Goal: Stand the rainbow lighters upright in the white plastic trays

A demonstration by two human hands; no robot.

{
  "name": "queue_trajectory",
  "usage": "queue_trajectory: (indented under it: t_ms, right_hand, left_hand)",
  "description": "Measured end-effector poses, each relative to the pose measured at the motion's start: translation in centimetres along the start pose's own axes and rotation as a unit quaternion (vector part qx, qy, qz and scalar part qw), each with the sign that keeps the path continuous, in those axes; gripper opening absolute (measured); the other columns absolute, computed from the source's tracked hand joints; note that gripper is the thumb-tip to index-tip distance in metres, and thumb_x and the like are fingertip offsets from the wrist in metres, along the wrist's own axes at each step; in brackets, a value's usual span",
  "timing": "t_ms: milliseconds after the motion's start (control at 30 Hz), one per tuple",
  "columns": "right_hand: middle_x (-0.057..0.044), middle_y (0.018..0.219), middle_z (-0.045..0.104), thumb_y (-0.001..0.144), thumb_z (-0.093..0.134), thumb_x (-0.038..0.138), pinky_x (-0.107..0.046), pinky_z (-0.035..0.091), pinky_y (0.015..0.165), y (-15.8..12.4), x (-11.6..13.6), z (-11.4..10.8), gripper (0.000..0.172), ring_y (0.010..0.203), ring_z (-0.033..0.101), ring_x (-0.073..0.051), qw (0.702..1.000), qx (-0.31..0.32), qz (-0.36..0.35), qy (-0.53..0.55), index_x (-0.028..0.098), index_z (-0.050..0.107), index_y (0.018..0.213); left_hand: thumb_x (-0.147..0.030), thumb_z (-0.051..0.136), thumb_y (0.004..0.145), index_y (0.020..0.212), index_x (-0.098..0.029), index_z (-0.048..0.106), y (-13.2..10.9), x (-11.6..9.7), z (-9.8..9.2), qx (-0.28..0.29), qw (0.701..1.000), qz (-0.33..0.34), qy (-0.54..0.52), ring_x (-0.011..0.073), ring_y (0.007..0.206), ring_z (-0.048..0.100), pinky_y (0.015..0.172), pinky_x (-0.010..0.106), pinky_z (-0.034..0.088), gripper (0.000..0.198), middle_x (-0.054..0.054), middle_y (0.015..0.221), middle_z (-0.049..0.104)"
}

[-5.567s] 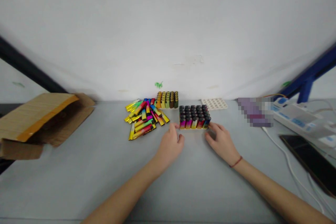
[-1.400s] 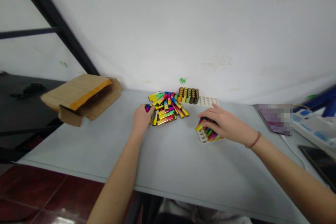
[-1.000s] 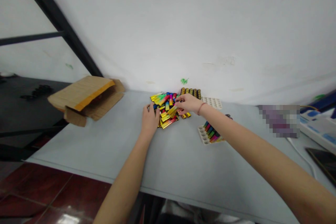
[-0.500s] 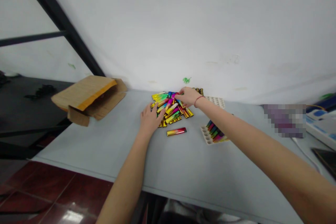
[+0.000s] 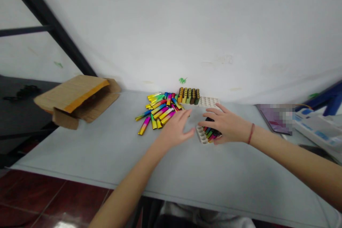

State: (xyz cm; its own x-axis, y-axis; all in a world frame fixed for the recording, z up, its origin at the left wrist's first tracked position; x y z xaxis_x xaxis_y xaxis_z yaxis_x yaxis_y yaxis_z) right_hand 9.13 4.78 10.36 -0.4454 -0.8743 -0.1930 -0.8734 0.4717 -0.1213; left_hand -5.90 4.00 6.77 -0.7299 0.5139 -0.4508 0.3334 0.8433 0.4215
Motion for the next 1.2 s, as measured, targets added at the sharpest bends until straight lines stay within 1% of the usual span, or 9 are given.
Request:
queue_trajectory:
  t_ms: [67,133,233,333,500,733,900,1033,1200]
  right_hand:
    - [-0.014,0.117,0.066,0.068,0.087,0.044,-0.061,0.027,0.11,0.4,0.0,0.1,0.052,0.117,0.058,-0.035,0.999,0.03,-0.005,-0.01,0.024,0.071,0.114]
    - [-0.013,0.109,0.067,0.072,0.085,0.043,-0.059,0.029,0.11,0.8,0.1,0.0,0.037,0.11,0.061,-0.032,0.999,0.052,-0.011,-0.011,0.024,0.075,0.102]
    - [-0.012,0.105,0.067,0.072,0.084,0.042,-0.057,0.028,0.11,1.0,0.1,-0.1,0.033,0.105,0.063,-0.031,0.998,0.061,-0.017,-0.013,0.024,0.077,0.099]
    - [-0.012,0.103,0.068,0.074,0.083,0.042,-0.056,0.03,0.108,1.0,-0.1,-0.1,0.031,0.1,0.065,-0.03,0.998,0.064,-0.024,0.002,0.025,0.078,0.099]
    - [-0.011,0.103,0.071,0.085,0.071,0.029,-0.049,0.038,0.101,1.4,-0.3,-1.4,0.012,0.098,0.066,-0.027,0.997,0.056,-0.038,0.04,0.023,0.08,0.09]
    - [-0.011,0.093,0.073,0.083,0.067,0.016,-0.03,0.048,0.077,2.5,0.2,-1.4,0.014,0.084,0.068,-0.022,0.996,0.058,-0.041,0.056,0.019,0.079,0.078]
    - [-0.012,0.095,0.075,0.084,0.071,0.022,-0.033,0.049,0.08,2.3,0.3,-0.9,0.011,0.086,0.07,-0.024,0.996,0.077,-0.037,0.035,0.018,0.078,0.093]
    - [-0.013,0.082,0.075,0.086,0.065,0.012,-0.038,0.047,0.084,2.1,0.2,-1.0,0.012,0.078,0.071,-0.025,0.995,0.099,-0.026,-0.012,0.014,0.077,0.084]
    - [-0.011,0.085,0.073,0.084,0.065,0.01,-0.033,0.047,0.079,2.0,0.0,-1.8,0.013,0.081,0.068,-0.023,0.996,0.067,-0.043,0.041,0.016,0.076,0.085]
  left_hand:
    - [-0.048,0.073,0.075,0.146,-0.012,0.038,0.2,-2.0,3.5,0.079,0.995,0.015,-0.052,0.0352,0.139,0.043,0.115,0.048,0.036,0.087,0.022,0.148,0.046]
    - [-0.051,0.08,0.066,0.146,-0.013,0.036,0.3,-3.1,6.1,0.121,0.988,0.02,-0.097,0.038,0.137,0.044,0.114,0.051,0.037,0.099,0.023,0.147,0.046]
    - [-0.046,0.081,0.066,0.141,-0.013,0.039,0.7,-3.3,7.9,0.133,0.981,0.011,-0.143,0.0381,0.128,0.052,0.108,0.052,0.042,0.093,0.022,0.141,0.053]
    - [-0.04,0.078,0.071,0.137,-0.016,0.042,0.8,-2.7,8.1,0.117,0.982,-0.003,-0.151,0.0367,0.122,0.056,0.104,0.052,0.044,0.079,0.019,0.135,0.057]
    - [-0.037,0.08,0.067,0.134,-0.013,0.046,0.7,-2.8,7.6,0.117,0.981,-0.008,-0.157,0.039,0.12,0.057,0.103,0.053,0.045,0.078,0.02,0.131,0.06]
    - [-0.04,0.073,0.078,0.138,-0.018,0.044,1.2,-2.6,7.2,0.051,0.954,-0.072,-0.286,0.0326,0.121,0.059,0.103,0.047,0.046,0.071,0.015,0.132,0.061]
    - [-0.031,0.071,0.08,0.128,-0.015,0.051,1.5,-2.2,7.5,0.064,0.952,-0.073,-0.29,0.0334,0.119,0.059,0.102,0.046,0.047,0.055,0.018,0.129,0.062]
    - [-0.036,0.072,0.08,0.12,-0.015,0.055,1.5,-1.8,7.4,0.069,0.959,-0.072,-0.267,0.0344,0.113,0.061,0.096,0.046,0.049,0.048,0.018,0.119,0.063]
    - [-0.039,0.07,0.08,0.112,-0.018,0.055,1.5,-1.6,7.6,0.077,0.958,-0.067,-0.268,0.0316,0.109,0.06,0.093,0.046,0.049,0.041,0.013,0.113,0.063]
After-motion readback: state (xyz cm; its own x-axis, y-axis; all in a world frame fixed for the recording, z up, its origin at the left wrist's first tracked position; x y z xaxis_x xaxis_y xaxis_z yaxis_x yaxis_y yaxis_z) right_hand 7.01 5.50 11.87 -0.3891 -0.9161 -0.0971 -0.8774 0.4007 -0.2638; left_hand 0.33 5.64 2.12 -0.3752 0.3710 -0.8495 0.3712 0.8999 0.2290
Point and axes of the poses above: each hand's wrist, its own y-axis towards the middle knuckle, its own z-axis out of the palm, x = y × z, the point moved 7 cm from there along y, towards the middle knuckle
